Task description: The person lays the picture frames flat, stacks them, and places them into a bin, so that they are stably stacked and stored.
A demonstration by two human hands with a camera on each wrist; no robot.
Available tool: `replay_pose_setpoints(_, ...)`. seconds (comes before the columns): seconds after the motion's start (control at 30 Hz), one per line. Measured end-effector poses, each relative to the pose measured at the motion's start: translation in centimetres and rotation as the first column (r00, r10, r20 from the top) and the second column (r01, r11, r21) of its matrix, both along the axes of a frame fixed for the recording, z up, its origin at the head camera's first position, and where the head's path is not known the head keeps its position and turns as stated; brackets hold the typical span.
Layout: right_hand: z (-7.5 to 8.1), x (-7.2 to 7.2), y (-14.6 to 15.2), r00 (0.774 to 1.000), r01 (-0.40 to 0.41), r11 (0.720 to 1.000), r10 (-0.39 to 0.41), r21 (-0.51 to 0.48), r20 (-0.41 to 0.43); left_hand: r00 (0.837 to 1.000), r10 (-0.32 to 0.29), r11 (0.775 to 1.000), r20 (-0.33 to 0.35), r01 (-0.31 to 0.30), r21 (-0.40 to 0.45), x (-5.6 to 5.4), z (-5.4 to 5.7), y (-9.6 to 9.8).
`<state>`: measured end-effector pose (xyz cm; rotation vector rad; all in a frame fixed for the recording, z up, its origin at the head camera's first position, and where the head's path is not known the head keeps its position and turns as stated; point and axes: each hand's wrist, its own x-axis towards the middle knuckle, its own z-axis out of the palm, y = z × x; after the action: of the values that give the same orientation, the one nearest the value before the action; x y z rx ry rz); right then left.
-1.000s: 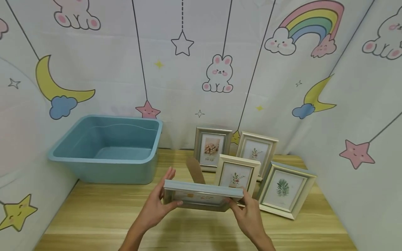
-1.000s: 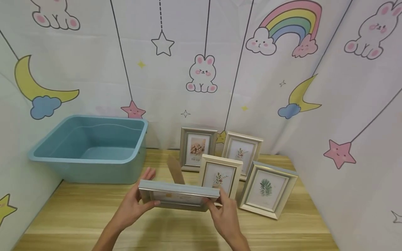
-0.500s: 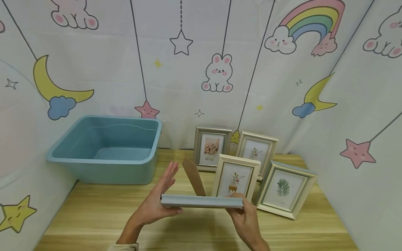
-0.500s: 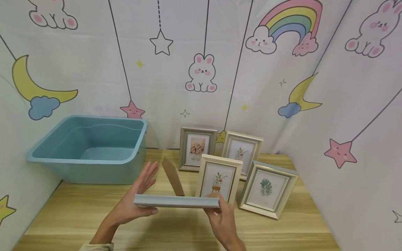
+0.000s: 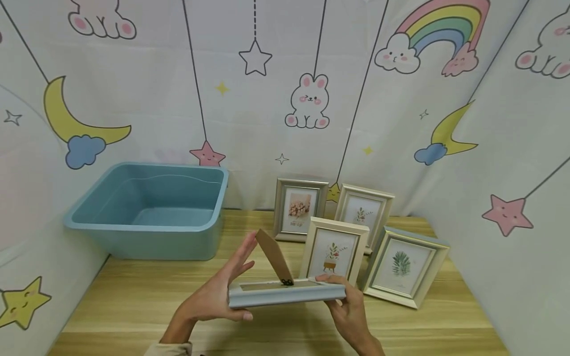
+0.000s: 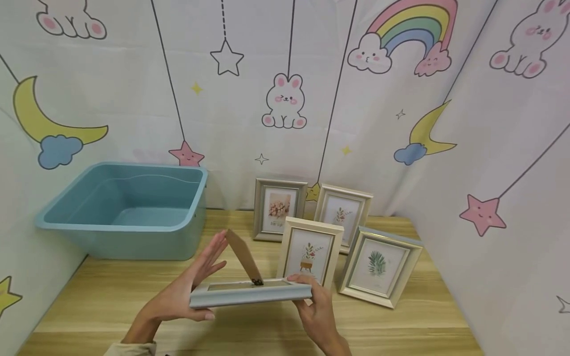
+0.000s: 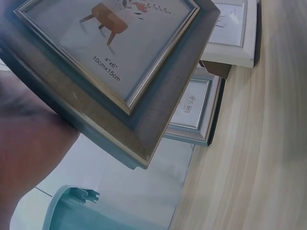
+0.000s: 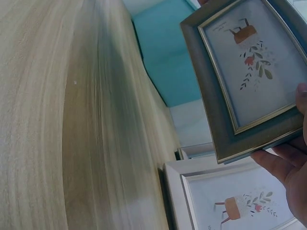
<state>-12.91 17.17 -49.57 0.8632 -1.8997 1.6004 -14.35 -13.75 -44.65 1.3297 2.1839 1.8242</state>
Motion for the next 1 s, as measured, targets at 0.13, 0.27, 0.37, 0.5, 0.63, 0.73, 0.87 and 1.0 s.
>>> replay_pose_setpoints(0.13,-0.2,0.0,0.0,0.999,0.016,1.000,-0.016,0.000,-0.036,1.000,0.011,1.000,0.014,-0.011,0.026,0.1,-0.1,0.0)
replay_pose_setpoints(0.27,-0.4,0.0,0.0,0.996,0.056,0.998,-0.055,0.012,-0.063,0.998,0.021,0.995,0.058,-0.027,0.099,0.4,-0.3,0.2)
replay_pose_setpoints(0.37,-0.4,0.0,0.1,0.995,0.080,0.997,-0.078,0.015,-0.068,0.994,0.018,0.982,0.104,-0.037,0.183,0.7,-0.6,0.3)
replay_pose_setpoints(0.5,-0.5,0.1,0.2,0.991,0.109,0.994,-0.107,0.023,-0.085,0.991,0.059,0.960,0.122,-0.090,0.265,1.4,-1.3,0.4)
replay_pose_setpoints(0.63,-0.6,0.1,0.2,0.987,0.132,0.991,-0.129,0.028,-0.096,0.985,0.164,0.939,0.045,-0.170,0.300,1.6,-2.1,0.5)
replay_pose_setpoints(0.73,-0.6,0.2,0.3,0.986,0.139,0.990,-0.136,0.029,-0.094,0.970,0.242,0.919,-0.027,-0.220,0.327,1.7,-2.6,0.6)
replay_pose_setpoints(0.87,-0.6,0.2,0.4,0.983,0.166,0.985,-0.162,0.041,-0.087,0.947,0.316,0.891,-0.061,-0.274,0.363,2.1,-3.0,0.7)
replay_pose_setpoints(1.0,-0.5,0.1,0.5,0.983,0.167,0.985,-0.163,0.041,-0.089,0.933,0.351,0.870,-0.083,-0.292,0.397,2.3,-3.1,0.9)
